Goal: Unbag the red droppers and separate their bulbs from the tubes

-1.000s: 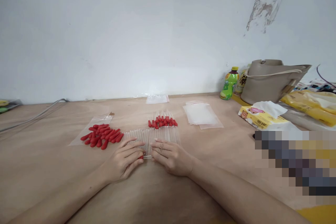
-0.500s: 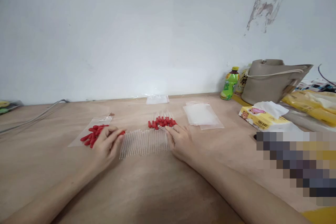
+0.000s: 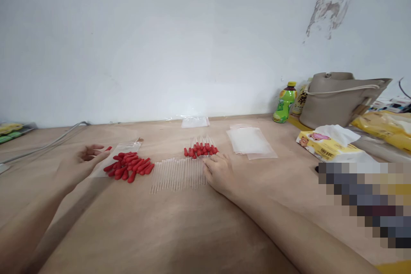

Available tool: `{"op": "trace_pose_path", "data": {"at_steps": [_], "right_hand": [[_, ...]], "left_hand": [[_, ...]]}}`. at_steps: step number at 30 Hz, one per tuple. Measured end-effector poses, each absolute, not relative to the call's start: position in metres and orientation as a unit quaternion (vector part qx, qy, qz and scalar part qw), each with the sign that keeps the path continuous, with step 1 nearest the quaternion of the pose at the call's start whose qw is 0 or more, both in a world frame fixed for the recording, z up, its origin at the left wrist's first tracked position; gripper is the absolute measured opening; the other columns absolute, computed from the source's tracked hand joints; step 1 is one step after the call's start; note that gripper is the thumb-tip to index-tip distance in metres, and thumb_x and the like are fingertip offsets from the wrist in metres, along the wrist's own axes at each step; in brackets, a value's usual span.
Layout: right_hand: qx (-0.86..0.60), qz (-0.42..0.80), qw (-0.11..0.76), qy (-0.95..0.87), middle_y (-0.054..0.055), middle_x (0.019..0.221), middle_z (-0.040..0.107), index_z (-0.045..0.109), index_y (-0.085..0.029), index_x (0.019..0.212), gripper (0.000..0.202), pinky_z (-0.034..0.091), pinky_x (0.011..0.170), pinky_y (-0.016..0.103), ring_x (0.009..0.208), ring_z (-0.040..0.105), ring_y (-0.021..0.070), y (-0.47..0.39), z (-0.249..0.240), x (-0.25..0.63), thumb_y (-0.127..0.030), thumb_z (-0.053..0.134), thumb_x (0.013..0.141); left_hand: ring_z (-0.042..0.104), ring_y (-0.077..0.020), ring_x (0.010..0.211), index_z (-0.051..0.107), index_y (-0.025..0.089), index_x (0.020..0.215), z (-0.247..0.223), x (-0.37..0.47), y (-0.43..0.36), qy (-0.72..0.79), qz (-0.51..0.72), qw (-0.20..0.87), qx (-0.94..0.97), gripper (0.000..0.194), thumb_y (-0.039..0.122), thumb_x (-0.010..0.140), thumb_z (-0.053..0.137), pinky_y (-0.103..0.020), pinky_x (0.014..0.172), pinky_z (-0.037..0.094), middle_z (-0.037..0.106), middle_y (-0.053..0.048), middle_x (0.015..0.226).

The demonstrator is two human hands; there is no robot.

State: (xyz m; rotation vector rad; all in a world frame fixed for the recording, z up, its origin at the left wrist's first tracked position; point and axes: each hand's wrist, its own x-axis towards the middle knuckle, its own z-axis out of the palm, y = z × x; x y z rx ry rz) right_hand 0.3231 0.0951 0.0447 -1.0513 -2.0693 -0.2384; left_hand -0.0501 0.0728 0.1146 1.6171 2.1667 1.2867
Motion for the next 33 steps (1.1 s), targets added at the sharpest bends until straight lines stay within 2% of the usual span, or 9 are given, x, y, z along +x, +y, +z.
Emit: {"op": "trace_pose_path", "data": {"at_steps": [6,8,13,18,22,24,28,31,33], "right_hand": [[-0.435,-0.110,0.351,-0.822,0.002,0.067,0.063,0.065,-0.021,0.088,0.017,0.025,0.071,0.032,0.069,0.054,0.0157,0.089,0.041,0.318,-0.022,0.052,0.078],[-0.437,-0.112,0.339,-0.826,0.004,0.073,0.065,0.064,-0.020,0.090,0.018,0.024,0.074,0.033,0.073,0.055,0.0173,0.086,0.042,0.316,-0.030,0.053,0.079],[-0.443,-0.109,0.331,-0.826,0.006,0.082,0.065,0.061,-0.019,0.100,0.041,0.024,0.074,0.034,0.077,0.055,0.0188,0.079,0.049,0.314,-0.052,0.046,0.080],[-0.449,-0.107,0.360,-0.811,0.003,0.081,0.066,0.063,-0.021,0.094,0.029,0.022,0.074,0.032,0.074,0.055,0.0139,0.080,0.050,0.320,-0.039,0.041,0.087],[-0.451,-0.097,0.395,-0.794,0.001,0.068,0.064,0.065,-0.021,0.083,0.022,0.020,0.073,0.031,0.063,0.053,0.0107,0.083,0.047,0.329,-0.031,0.045,0.085],[-0.447,-0.097,0.401,-0.793,0.000,0.065,0.063,0.065,-0.021,0.080,0.020,0.020,0.071,0.030,0.062,0.052,0.0105,0.084,0.047,0.333,-0.029,0.047,0.084],[-0.439,-0.091,0.404,-0.798,-0.001,0.062,0.061,0.065,-0.020,0.077,0.019,0.021,0.072,0.030,0.061,0.052,0.0101,0.083,0.047,0.335,-0.028,0.049,0.082],[-0.428,-0.084,0.397,-0.808,-0.002,0.062,0.060,0.064,-0.020,0.078,0.016,0.022,0.073,0.030,0.061,0.052,0.0102,0.083,0.046,0.334,-0.030,0.051,0.081],[-0.427,-0.079,0.394,-0.810,-0.002,0.062,0.060,0.064,-0.021,0.079,0.016,0.022,0.075,0.030,0.062,0.053,0.0106,0.083,0.045,0.334,-0.030,0.052,0.080]], "left_hand": [[0.059,-0.0194,0.067,0.054,0.018,0.081,0.100,-0.064,0.080,0.778,0.333,0.028,0.531,0.041,0.052,0.057,0.061,-0.028,0.056,0.044,0.062,-0.004,0.077],[0.059,-0.0194,0.065,0.054,0.018,0.078,0.097,-0.063,0.080,0.785,0.300,0.027,0.541,0.039,0.052,0.059,0.059,-0.027,0.056,0.043,0.063,-0.003,0.073],[0.058,-0.0166,0.066,0.056,0.017,0.076,0.099,-0.058,0.077,0.791,0.252,0.044,0.555,0.035,0.051,0.069,0.050,-0.023,0.059,0.039,0.063,0.000,0.066],[0.056,-0.0184,0.071,0.057,0.018,0.084,0.103,-0.059,0.075,0.814,0.262,-0.002,0.519,0.034,0.048,0.075,0.045,-0.024,0.059,0.037,0.062,-0.002,0.078],[0.053,-0.0192,0.070,0.057,0.019,0.078,0.099,-0.035,0.074,0.752,0.315,-0.172,0.552,0.026,0.042,0.076,0.047,-0.028,0.063,0.038,0.059,-0.003,0.076],[0.053,-0.0186,0.074,0.056,0.019,0.073,0.096,-0.011,0.073,0.674,0.342,-0.205,0.621,0.023,0.039,0.078,0.045,-0.029,0.069,0.039,0.058,-0.003,0.076],[0.053,-0.0202,0.084,0.059,0.020,0.070,0.096,0.050,0.081,0.593,0.257,-0.133,0.752,0.026,0.041,0.078,0.045,-0.031,0.077,0.039,0.059,-0.004,0.080],[0.052,-0.0219,0.094,0.062,0.021,0.075,0.099,0.089,0.101,0.647,0.167,-0.053,0.742,0.028,0.043,0.077,0.044,-0.032,0.083,0.037,0.061,-0.006,0.087],[0.055,-0.0248,0.092,0.064,0.019,0.072,0.099,0.107,0.120,0.673,0.141,-0.028,0.725,0.032,0.044,0.076,0.043,-0.034,0.079,0.039,0.063,-0.009,0.085]]}}
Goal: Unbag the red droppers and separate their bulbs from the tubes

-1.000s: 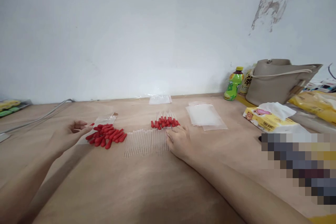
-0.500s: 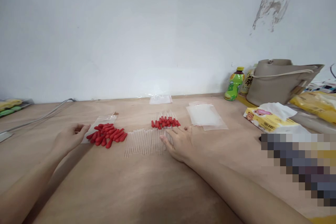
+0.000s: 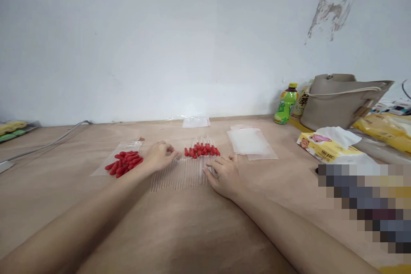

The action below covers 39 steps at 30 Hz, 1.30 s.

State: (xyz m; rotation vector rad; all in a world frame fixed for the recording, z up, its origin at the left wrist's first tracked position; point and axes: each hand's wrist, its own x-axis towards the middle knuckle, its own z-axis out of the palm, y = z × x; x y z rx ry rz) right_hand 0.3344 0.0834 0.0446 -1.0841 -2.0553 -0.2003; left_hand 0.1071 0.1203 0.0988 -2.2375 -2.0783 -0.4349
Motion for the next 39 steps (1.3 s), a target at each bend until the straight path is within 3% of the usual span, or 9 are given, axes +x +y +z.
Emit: {"op": "trace_pose_path", "data": {"at_steps": [3,8,16,23,27,30,33,39], "right_hand": [[-0.427,-0.079,0.396,-0.809,-0.001,0.066,0.062,0.064,-0.021,0.082,0.016,0.023,0.076,0.031,0.065,0.054,0.0115,0.083,0.046,0.335,-0.031,0.052,0.081],[-0.378,-0.071,0.348,-0.855,0.002,0.078,0.060,0.063,-0.024,0.098,0.025,0.025,0.076,0.032,0.073,0.052,0.0137,0.079,0.053,0.335,-0.038,0.055,0.079],[-0.354,-0.033,0.335,-0.873,0.002,0.080,0.055,0.066,-0.026,0.091,0.024,0.025,0.080,0.036,0.076,0.049,0.0150,0.082,0.049,0.338,-0.043,0.055,0.078],[-0.362,-0.052,0.394,-0.843,0.004,0.083,0.057,0.064,-0.022,0.092,0.020,0.031,0.077,0.035,0.078,0.052,0.0158,0.086,0.042,0.337,-0.034,0.053,0.081],[-0.385,-0.072,0.456,-0.799,0.009,0.099,0.055,0.054,-0.020,0.111,0.033,0.036,0.082,0.038,0.092,0.052,0.0214,0.085,0.043,0.336,-0.033,0.051,0.081],[-0.363,-0.094,0.473,-0.797,0.014,0.112,0.050,0.048,-0.018,0.118,0.045,0.038,0.086,0.040,0.104,0.047,0.0252,0.079,0.047,0.334,-0.038,0.054,0.078],[-0.304,-0.107,0.449,-0.834,0.013,0.114,0.051,0.051,-0.018,0.110,0.041,0.036,0.090,0.041,0.107,0.047,0.0249,0.069,0.051,0.329,-0.042,0.055,0.076],[-0.269,-0.132,0.384,-0.873,0.009,0.110,0.059,0.056,-0.021,0.105,0.029,0.028,0.096,0.046,0.107,0.048,0.0225,0.060,0.053,0.314,-0.037,0.053,0.080]], "left_hand": [[0.058,-0.0307,0.089,0.065,0.015,0.064,0.095,0.122,0.150,-0.719,-0.108,0.000,-0.687,0.038,0.045,0.073,0.043,-0.037,0.073,0.041,0.066,-0.015,0.079],[0.059,-0.0323,0.092,0.067,0.014,0.075,0.088,0.132,0.173,-0.755,-0.082,-0.038,-0.650,0.033,0.040,0.065,0.051,-0.036,0.072,0.041,0.067,-0.017,0.088],[0.059,-0.0307,0.093,0.065,0.011,0.086,0.087,0.139,0.175,-0.754,-0.084,-0.063,-0.648,0.041,0.041,0.073,0.042,-0.035,0.070,0.041,0.065,-0.020,0.097],[0.059,-0.0187,0.066,0.061,0.016,0.064,0.107,0.119,0.139,-0.685,-0.115,-0.052,-0.718,0.035,0.031,0.081,0.035,-0.027,0.061,0.040,0.063,-0.006,0.064],[0.052,-0.0216,0.086,0.057,0.014,0.081,0.095,0.105,0.084,-0.621,-0.170,0.037,-0.764,0.030,0.029,0.087,0.032,-0.032,0.074,0.039,0.059,-0.009,0.086],[0.048,-0.0217,0.076,0.056,0.014,0.079,0.078,0.097,0.053,-0.485,-0.170,0.232,-0.826,0.024,0.023,0.088,0.035,-0.034,0.066,0.038,0.055,-0.009,0.078],[0.047,-0.0203,0.070,0.056,0.014,0.080,0.065,0.093,0.040,-0.411,-0.133,0.347,-0.833,0.021,0.017,0.086,0.037,-0.033,0.062,0.036,0.053,-0.007,0.072],[0.048,-0.0187,0.068,0.057,0.014,0.085,0.064,0.097,0.037,-0.353,-0.133,0.397,-0.837,0.026,0.009,0.086,0.031,-0.033,0.062,0.037,0.055,-0.007,0.072]]}}
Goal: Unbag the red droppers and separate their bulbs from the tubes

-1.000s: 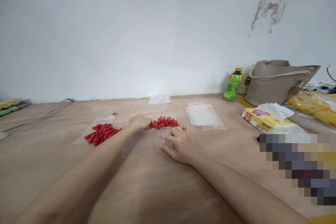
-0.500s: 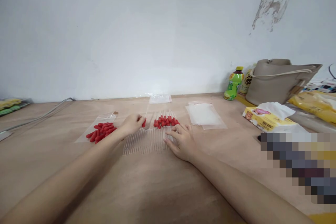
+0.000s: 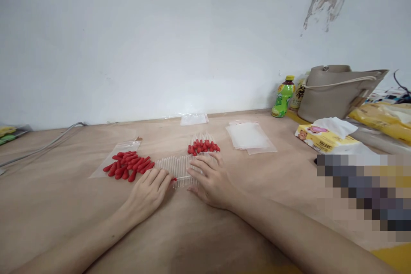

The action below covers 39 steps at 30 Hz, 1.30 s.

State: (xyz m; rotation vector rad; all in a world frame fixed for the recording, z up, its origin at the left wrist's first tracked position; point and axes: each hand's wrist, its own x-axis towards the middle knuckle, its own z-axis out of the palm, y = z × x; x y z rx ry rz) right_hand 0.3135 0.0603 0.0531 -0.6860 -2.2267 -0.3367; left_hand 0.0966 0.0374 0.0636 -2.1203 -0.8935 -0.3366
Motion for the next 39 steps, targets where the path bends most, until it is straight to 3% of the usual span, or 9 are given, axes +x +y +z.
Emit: {"op": "trace_pose_path", "data": {"at_steps": [3,7,13,18,22,28,39], "right_hand": [[-0.274,-0.130,0.365,-0.880,0.004,0.099,0.063,0.061,-0.024,0.093,0.015,0.026,0.096,0.045,0.101,0.051,0.0195,0.062,0.051,0.309,-0.029,0.050,0.084],[-0.282,-0.111,0.372,-0.877,0.000,0.085,0.066,0.062,-0.022,0.080,0.014,0.024,0.096,0.044,0.091,0.054,0.0162,0.065,0.048,0.308,-0.022,0.049,0.085],[-0.277,-0.086,0.387,-0.875,0.000,0.082,0.066,0.061,-0.021,0.081,0.014,0.022,0.097,0.042,0.087,0.054,0.0150,0.066,0.046,0.308,-0.021,0.048,0.085],[-0.282,-0.066,0.381,-0.878,0.001,0.085,0.066,0.061,-0.020,0.081,0.015,0.024,0.098,0.044,0.087,0.055,0.0158,0.065,0.048,0.308,-0.023,0.047,0.085],[-0.262,-0.062,0.369,-0.889,0.004,0.099,0.065,0.061,-0.019,0.096,0.019,0.029,0.099,0.045,0.099,0.053,0.0191,0.069,0.045,0.308,-0.030,0.051,0.084],[-0.195,-0.025,0.383,-0.903,0.005,0.108,0.063,0.057,-0.015,0.106,0.023,0.036,0.101,0.037,0.114,0.047,0.0164,0.075,0.033,0.306,-0.018,0.046,0.086],[-0.132,-0.072,0.395,-0.906,0.013,0.108,0.062,0.058,-0.011,0.100,0.019,0.040,0.100,0.038,0.109,0.052,0.0179,0.071,0.035,0.309,-0.012,0.045,0.085]], "left_hand": [[0.050,-0.0181,0.069,0.057,0.014,0.088,0.063,0.097,0.037,-0.337,-0.159,0.374,-0.850,0.028,0.011,0.087,0.030,-0.033,0.063,0.038,0.057,-0.007,0.076],[0.053,-0.0184,0.073,0.058,0.016,0.085,0.061,0.097,0.038,-0.356,-0.193,0.307,-0.861,0.020,0.022,0.087,0.039,-0.034,0.068,0.041,0.058,-0.006,0.074],[0.044,-0.0261,0.114,0.055,0.018,0.107,0.059,0.096,0.044,-0.362,-0.278,0.187,-0.870,0.028,0.032,0.083,0.050,-0.045,0.092,0.038,0.055,-0.011,0.115],[0.051,-0.0208,0.110,0.061,0.019,0.097,0.056,0.097,0.049,-0.333,-0.299,0.142,-0.883,0.018,0.022,0.084,0.048,-0.044,0.099,0.035,0.064,-0.005,0.104],[0.052,-0.0199,0.110,0.059,0.018,0.102,0.053,0.099,0.049,-0.320,-0.312,0.134,-0.885,0.021,0.020,0.084,0.048,-0.044,0.100,0.034,0.066,-0.004,0.101],[0.050,-0.0192,0.112,0.057,0.018,0.105,0.053,0.101,0.050,-0.304,-0.313,0.134,-0.890,0.023,0.021,0.084,0.050,-0.043,0.101,0.033,0.065,-0.004,0.104],[0.051,-0.0204,0.112,0.060,0.016,0.093,0.062,0.102,0.040,-0.268,-0.293,0.154,-0.905,0.014,0.017,0.083,0.049,-0.045,0.104,0.027,0.066,-0.004,0.103]]}}
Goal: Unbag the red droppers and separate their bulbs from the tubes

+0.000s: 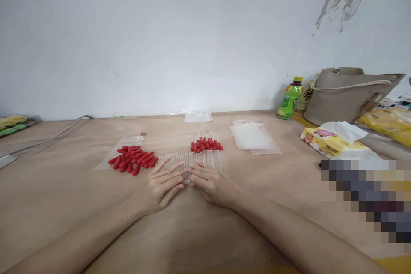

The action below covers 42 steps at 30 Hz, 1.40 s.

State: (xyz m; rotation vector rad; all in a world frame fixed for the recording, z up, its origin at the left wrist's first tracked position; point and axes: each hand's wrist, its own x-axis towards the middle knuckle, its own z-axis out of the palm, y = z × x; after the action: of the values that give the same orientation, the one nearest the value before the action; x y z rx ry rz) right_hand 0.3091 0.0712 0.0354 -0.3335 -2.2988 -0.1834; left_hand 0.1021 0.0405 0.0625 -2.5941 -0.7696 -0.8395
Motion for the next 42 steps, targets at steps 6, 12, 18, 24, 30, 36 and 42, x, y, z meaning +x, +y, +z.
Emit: {"op": "trace_pose_path", "data": {"at_steps": [6,12,18,24,30,36,42], "right_hand": [[-0.126,-0.090,0.381,-0.912,0.012,0.104,0.063,0.059,-0.010,0.095,0.016,0.039,0.101,0.038,0.108,0.053,0.0177,0.068,0.037,0.311,-0.012,0.046,0.085],[-0.111,-0.116,0.385,-0.909,0.012,0.104,0.063,0.058,-0.008,0.098,0.018,0.039,0.101,0.039,0.110,0.051,0.0189,0.066,0.038,0.314,-0.009,0.048,0.083],[-0.091,-0.152,0.378,-0.909,0.013,0.107,0.062,0.058,-0.007,0.100,0.019,0.039,0.101,0.041,0.115,0.046,0.0218,0.061,0.042,0.318,-0.009,0.048,0.083],[-0.101,-0.147,0.387,-0.905,0.012,0.105,0.062,0.057,-0.009,0.102,0.022,0.043,0.094,0.041,0.111,0.049,0.0217,0.065,0.042,0.330,-0.008,0.045,0.084],[-0.327,-0.132,0.432,-0.830,0.002,0.064,0.057,0.061,-0.018,0.100,0.020,0.039,0.062,0.030,0.065,0.053,0.0139,0.077,0.042,0.333,-0.022,0.048,0.085],[-0.448,-0.059,0.415,-0.790,0.004,0.079,0.064,0.060,-0.017,0.098,0.024,0.030,0.067,0.029,0.073,0.056,0.0152,0.081,0.049,0.322,-0.016,0.044,0.081],[-0.472,-0.036,0.433,-0.767,0.002,0.073,0.065,0.059,-0.017,0.076,0.014,0.028,0.067,0.029,0.067,0.058,0.0148,0.088,0.047,0.321,-0.018,0.046,0.079]], "left_hand": [[0.054,-0.0198,0.108,0.060,0.017,0.090,0.063,0.101,0.037,-0.269,-0.296,0.142,-0.906,0.015,0.016,0.083,0.047,-0.044,0.105,0.025,0.067,-0.004,0.098],[0.054,-0.0188,0.108,0.059,0.016,0.090,0.063,0.097,0.034,-0.265,-0.295,0.133,-0.908,0.013,0.015,0.082,0.049,-0.042,0.106,0.023,0.068,-0.004,0.098],[0.056,-0.0185,0.105,0.058,0.015,0.090,0.064,0.100,0.032,-0.250,-0.296,0.150,-0.910,0.011,0.015,0.082,0.050,-0.041,0.106,0.024,0.068,-0.004,0.095],[0.056,-0.0188,0.104,0.057,0.016,0.090,0.060,0.087,0.033,-0.258,-0.303,0.156,-0.904,0.011,0.014,0.083,0.049,-0.042,0.103,0.027,0.068,-0.004,0.094],[0.056,-0.0184,0.086,0.060,0.020,0.093,0.064,0.061,0.051,-0.418,-0.354,0.194,-0.814,0.016,0.022,0.083,0.049,-0.032,0.074,0.045,0.062,-0.005,0.089],[0.054,-0.0182,0.074,0.061,0.017,0.097,0.096,0.013,0.071,-0.612,-0.371,0.161,-0.679,0.029,0.030,0.083,0.040,-0.029,0.062,0.045,0.052,-0.005,0.079],[0.059,-0.0180,0.071,0.056,0.021,0.103,0.111,-0.041,0.077,-0.754,-0.351,-0.002,-0.554,0.036,0.041,0.074,0.047,-0.027,0.060,0.045,0.062,-0.002,0.078]]}}
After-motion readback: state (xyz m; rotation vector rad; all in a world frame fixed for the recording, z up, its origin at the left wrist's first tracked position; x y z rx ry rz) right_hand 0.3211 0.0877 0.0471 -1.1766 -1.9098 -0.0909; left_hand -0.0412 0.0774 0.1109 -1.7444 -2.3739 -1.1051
